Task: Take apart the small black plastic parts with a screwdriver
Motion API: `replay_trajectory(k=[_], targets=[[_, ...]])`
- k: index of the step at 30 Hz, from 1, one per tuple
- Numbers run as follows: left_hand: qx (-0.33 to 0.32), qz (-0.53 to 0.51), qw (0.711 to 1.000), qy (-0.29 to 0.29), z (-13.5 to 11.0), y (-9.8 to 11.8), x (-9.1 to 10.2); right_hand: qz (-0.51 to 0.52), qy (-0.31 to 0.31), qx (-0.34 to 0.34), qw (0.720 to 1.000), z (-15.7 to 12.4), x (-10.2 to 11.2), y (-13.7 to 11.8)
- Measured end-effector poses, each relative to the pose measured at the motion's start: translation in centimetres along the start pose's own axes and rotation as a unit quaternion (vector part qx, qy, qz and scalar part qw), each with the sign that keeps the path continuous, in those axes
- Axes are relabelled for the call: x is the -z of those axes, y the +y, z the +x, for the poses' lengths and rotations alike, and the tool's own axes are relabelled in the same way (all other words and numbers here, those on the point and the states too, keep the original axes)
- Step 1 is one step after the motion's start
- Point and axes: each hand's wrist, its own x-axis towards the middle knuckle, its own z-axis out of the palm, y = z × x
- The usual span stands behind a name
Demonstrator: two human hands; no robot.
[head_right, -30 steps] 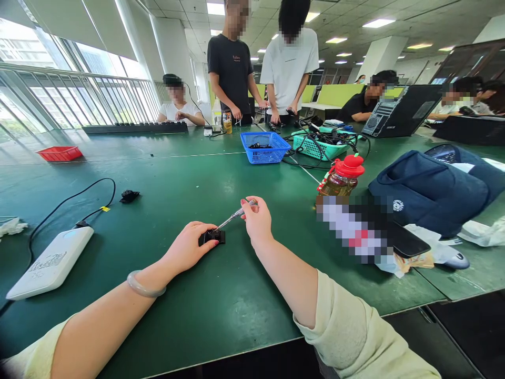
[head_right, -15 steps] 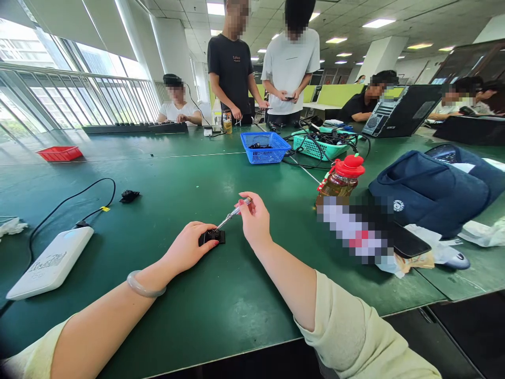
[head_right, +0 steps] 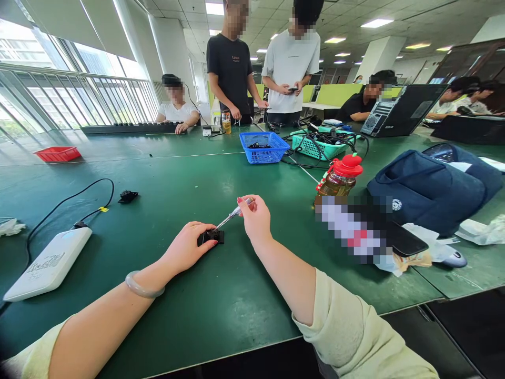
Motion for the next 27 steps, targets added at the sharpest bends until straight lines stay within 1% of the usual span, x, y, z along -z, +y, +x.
replay_trajectory(k=[2,5,8,10,12,15,18,22,24,27], targets=[[0.0,-0.001,1.0,0.002,0.0,0.0,0.0,-0.002,0.009,-0.016,1.0,0.3,0.1,0.2],[0.003,-0.002,1.0,-0.003,0.0,0.0,0.0,0.006,0.007,-0.018,1.0,0.4,0.1,0.5],[0.006,0.0,1.0,-0.009,0.0,0.1,0.0,0.022,-0.005,-0.005,1.0,0.3,0.1,0.4],[0.007,-0.001,1.0,-0.007,0.0,0.1,0.1,0.019,-0.02,0.015,1.0,0.0,0.1,0.3],[0.009,-0.002,1.0,-0.006,0.0,0.2,0.1,-0.005,-0.041,0.05,0.998,-0.4,0.1,0.0],[0.012,-0.001,1.0,-0.002,0.0,0.2,0.1,-0.044,-0.076,0.122,0.989,-1.3,0.0,-0.2],[0.007,-0.001,1.0,0.001,0.0,0.1,0.1,-0.05,-0.123,0.178,0.975,-2.0,-0.2,-0.3],[0.005,-0.003,1.0,0.003,0.0,0.1,0.0,-0.056,-0.187,0.237,0.952,-2.8,-0.3,-0.5],[-0.001,-0.005,1.0,0.001,0.0,0.0,0.0,-0.08,-0.196,0.272,0.939,-3.1,-0.4,-0.8],[-0.01,-0.007,1.0,0.0,-0.1,0.0,0.0,-0.138,-0.182,0.332,0.915,-3.5,-0.4,-1.2]])
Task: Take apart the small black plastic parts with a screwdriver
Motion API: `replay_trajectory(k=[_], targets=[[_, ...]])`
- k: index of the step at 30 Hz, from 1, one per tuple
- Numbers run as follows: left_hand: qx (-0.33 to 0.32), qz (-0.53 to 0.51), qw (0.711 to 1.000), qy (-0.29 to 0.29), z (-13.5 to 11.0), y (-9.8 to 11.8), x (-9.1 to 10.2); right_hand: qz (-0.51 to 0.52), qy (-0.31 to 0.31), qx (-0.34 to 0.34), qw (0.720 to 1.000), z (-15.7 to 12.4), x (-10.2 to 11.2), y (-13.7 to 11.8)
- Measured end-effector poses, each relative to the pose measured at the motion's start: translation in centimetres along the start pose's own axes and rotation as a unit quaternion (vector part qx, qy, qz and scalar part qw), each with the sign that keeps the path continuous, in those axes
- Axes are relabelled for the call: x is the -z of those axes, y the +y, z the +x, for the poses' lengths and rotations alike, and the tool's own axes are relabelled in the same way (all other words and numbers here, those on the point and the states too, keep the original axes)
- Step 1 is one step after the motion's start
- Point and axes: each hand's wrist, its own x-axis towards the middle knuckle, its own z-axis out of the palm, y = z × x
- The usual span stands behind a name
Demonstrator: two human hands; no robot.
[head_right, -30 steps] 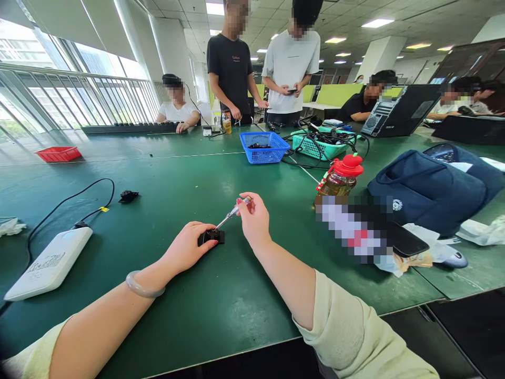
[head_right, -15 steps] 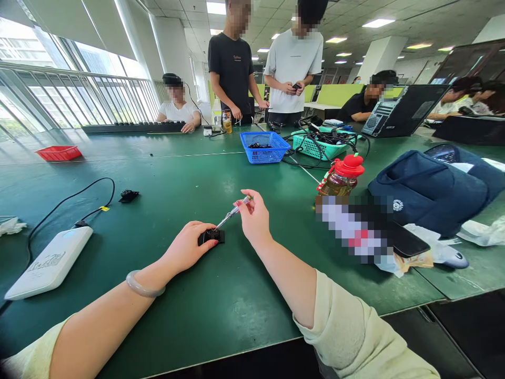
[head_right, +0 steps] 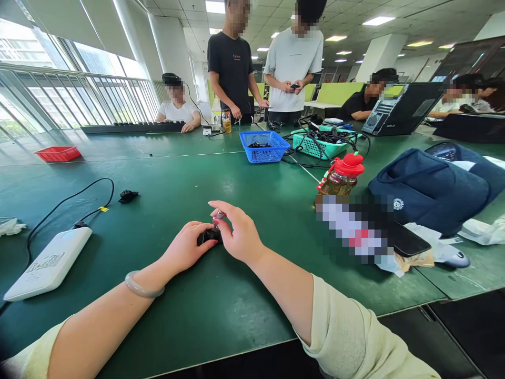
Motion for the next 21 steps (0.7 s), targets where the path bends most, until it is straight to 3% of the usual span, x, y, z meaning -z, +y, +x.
replay_trajectory(k=[8,21], targets=[[-0.028,0.003,1.0,0.011,0.1,-0.6,-0.5,-0.066,-0.034,0.099,0.992,-0.1,-0.4,-0.4],[0.014,-0.003,1.0,0.002,0.1,0.4,0.0,-0.005,0.074,-0.035,0.997,0.0,-0.3,0.8]])
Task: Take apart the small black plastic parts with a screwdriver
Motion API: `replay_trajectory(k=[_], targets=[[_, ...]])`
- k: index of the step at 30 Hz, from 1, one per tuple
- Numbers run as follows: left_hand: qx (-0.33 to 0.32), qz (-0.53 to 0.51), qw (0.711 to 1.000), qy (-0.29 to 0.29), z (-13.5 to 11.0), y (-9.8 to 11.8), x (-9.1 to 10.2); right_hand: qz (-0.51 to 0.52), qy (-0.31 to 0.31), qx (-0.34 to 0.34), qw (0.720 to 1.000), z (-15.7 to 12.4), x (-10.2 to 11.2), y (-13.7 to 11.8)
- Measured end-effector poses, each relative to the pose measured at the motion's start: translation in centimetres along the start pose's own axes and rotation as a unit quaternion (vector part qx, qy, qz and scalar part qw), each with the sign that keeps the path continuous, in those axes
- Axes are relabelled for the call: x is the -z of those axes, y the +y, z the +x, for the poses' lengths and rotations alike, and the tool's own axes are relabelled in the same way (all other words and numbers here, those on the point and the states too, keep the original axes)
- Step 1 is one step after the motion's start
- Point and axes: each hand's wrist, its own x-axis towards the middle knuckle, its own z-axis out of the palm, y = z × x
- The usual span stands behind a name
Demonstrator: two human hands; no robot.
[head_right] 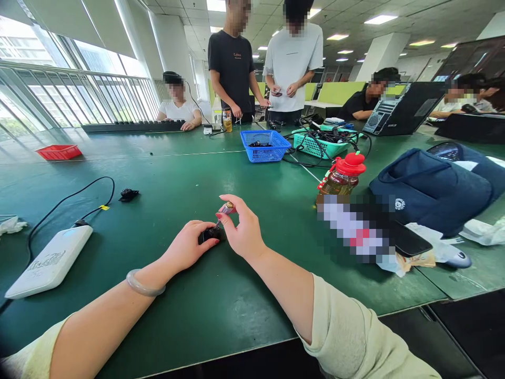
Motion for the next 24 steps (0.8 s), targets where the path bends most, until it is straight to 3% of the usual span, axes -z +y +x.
replay_trajectory(k=[4,14,24], targets=[[0.006,0.001,1.0,-0.004,0.03,0.0,0.05,0.007,0.011,-0.018,1.0,-0.03,-0.1,0.18],[0.003,0.003,1.0,0.005,0.03,-0.43,-0.2,-0.023,0.049,0.063,0.997,-0.21,0.25,-0.68],[-0.007,-0.003,1.0,0.008,0.05,-0.43,-0.14,-0.053,0.014,0.096,0.994,-0.08,0.21,-0.67]])
